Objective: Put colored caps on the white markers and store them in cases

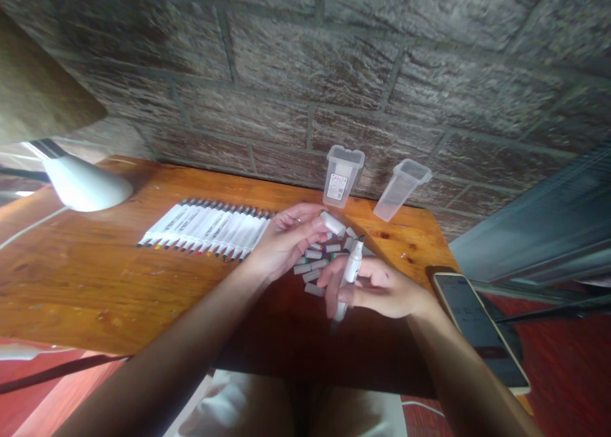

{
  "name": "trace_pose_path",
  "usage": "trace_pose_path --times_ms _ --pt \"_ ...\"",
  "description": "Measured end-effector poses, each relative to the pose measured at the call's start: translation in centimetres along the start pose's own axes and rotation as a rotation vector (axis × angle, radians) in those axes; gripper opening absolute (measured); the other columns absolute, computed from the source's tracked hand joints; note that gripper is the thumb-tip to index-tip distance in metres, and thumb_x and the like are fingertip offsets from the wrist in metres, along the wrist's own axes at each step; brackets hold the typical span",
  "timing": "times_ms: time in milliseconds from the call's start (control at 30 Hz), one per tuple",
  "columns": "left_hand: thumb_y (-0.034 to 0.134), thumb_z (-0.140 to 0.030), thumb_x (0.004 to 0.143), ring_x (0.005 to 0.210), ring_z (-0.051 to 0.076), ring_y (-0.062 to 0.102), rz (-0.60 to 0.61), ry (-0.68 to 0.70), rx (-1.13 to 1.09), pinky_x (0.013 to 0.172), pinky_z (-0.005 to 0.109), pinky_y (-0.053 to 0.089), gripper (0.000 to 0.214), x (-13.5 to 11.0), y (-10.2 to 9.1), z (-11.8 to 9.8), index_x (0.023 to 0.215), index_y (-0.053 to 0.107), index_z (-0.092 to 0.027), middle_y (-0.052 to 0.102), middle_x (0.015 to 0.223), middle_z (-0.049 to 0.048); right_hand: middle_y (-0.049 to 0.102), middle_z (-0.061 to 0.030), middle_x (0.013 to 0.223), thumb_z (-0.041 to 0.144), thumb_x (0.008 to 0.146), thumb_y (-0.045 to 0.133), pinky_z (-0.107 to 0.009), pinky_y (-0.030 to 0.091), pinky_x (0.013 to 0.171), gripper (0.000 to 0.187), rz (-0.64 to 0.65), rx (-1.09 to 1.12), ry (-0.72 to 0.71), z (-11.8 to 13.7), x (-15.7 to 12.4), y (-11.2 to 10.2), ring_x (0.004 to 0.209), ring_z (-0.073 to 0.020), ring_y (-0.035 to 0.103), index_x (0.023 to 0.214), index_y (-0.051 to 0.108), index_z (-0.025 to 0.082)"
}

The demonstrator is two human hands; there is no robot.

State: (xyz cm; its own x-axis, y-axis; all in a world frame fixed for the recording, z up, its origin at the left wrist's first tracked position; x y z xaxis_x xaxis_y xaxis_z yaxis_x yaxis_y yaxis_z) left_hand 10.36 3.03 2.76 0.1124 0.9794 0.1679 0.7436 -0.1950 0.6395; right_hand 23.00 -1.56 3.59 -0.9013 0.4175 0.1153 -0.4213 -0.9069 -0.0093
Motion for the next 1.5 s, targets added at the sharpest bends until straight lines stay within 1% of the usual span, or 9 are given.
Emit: trace_pose_path --times_ms 167,400,633,800,867,967,1133,1333,1500 --pt "0.089 -0.022 0.067 0.071 0.011 0.072 0.015 -0.013 0.006 0.067 0.018 0.058 0.024 0.0 0.3 0.0 0.089 0.079 -0.017 0.078 0.082 0.0025 0.071 -0.0057 0.086 0.033 0.095 0.063 -0.025 0.053 0.074 0.027 -0.018 0.081 0.031 -0.4 -0.1 -0.2 0.078 -0.0116 0.068 0.113 0.061 0.013" --pt "0.089 -0.023 0.068 0.071 0.011 0.072 0.018 -0.004 0.012 0.067 0.017 0.058 0.023 -0.1 0.3 -0.1 0.089 0.079 -0.018 0.078 0.083 0.0022 0.070 -0.0048 0.085 0.031 0.096 0.063 -0.022 0.053 0.074 0.024 -0.024 0.078 0.042 -0.4 -0.1 -0.1 0.078 -0.0105 0.068 0.112 0.062 0.013" --pt "0.089 -0.023 0.068 0.075 0.012 0.072 0.029 0.001 0.003 0.071 0.019 0.059 0.023 0.0 0.4 -0.2 0.088 0.079 -0.018 0.079 0.085 0.0027 0.069 -0.0047 0.085 0.032 0.097 0.060 -0.024 0.054 0.074 0.025 -0.032 0.035 0.047 -0.4 0.0 -0.3 0.078 -0.0111 0.067 0.112 0.062 0.013" --pt "0.087 -0.023 0.070 0.074 0.011 0.071 0.034 0.005 0.000 0.069 0.019 0.058 0.023 0.0 0.3 -0.2 0.090 0.078 -0.017 0.078 0.085 0.0029 0.069 -0.0057 0.091 0.031 0.098 0.057 -0.028 0.056 0.079 0.026 -0.022 -0.076 0.007 0.2 0.0 -0.4 0.084 -0.0122 0.067 0.119 0.060 0.014" --pt "0.086 -0.023 0.072 0.074 0.010 0.070 0.028 0.009 -0.001 0.070 0.019 0.058 0.022 0.1 0.2 -0.2 0.091 0.078 -0.017 0.077 0.083 0.0025 0.067 -0.0056 0.096 0.030 0.098 0.058 -0.027 0.056 0.080 0.025 -0.050 -0.133 0.022 0.4 -0.1 -0.6 0.087 -0.0119 0.066 0.118 0.060 0.015" --pt "0.086 -0.023 0.072 0.074 0.010 0.070 0.009 0.008 -0.007 0.070 0.019 0.057 0.023 0.1 -0.1 -0.1 0.092 0.076 -0.016 0.076 0.082 0.0022 0.064 -0.0029 0.094 0.028 0.097 0.059 -0.024 0.055 0.078 0.023 -0.088 -0.162 0.059 0.5 -0.4 -1.1 0.083 -0.0097 0.063 0.117 0.061 0.016" --pt "0.088 -0.025 0.069 0.072 0.012 0.071 -0.012 0.000 -0.014 0.071 0.021 0.057 0.026 0.1 -0.2 -0.1 0.088 0.073 -0.015 0.075 0.077 0.0017 0.068 -0.0052 0.105 0.028 0.090 0.069 -0.025 0.055 0.080 0.026 -0.122 -0.163 0.157 -0.4 -0.7 -2.0 0.090 -0.0122 0.064 0.113 0.066 0.017" --pt "0.087 -0.028 0.071 0.067 0.010 0.069 -0.045 -0.044 -0.001 0.068 0.019 0.058 0.024 0.2 -0.6 0.2 0.082 0.070 -0.014 0.073 0.073 -0.0001 0.067 -0.0005 0.079 0.040 0.085 0.074 -0.020 0.049 0.064 0.026 -0.257 -0.227 0.200 -0.9 -0.6 -3.3 0.069 -0.0099 0.059 0.090 0.070 0.015" --pt "0.088 -0.032 0.070 0.067 0.010 0.069 -0.075 -0.080 0.058 0.068 0.019 0.057 0.030 0.1 -0.6 0.3 0.079 0.066 -0.012 0.072 0.074 0.0008 0.063 0.0011 0.065 0.046 0.088 0.069 -0.020 0.045 0.054 0.032 -0.212 -0.188 0.248 -1.5 -0.3 -2.4 0.057 -0.0095 0.057 0.092 0.068 0.014"
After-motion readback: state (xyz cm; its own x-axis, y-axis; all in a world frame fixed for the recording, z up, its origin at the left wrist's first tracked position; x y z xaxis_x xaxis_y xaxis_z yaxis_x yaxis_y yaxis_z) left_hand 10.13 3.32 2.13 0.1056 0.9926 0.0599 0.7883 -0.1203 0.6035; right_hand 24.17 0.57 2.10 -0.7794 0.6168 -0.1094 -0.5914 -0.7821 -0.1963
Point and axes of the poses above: each hand's wrist, its own x-axis towards the middle knuckle, its own y-axis out of the palm, z = x × y, the point moved 7 cm from there along x, towards the middle knuckle
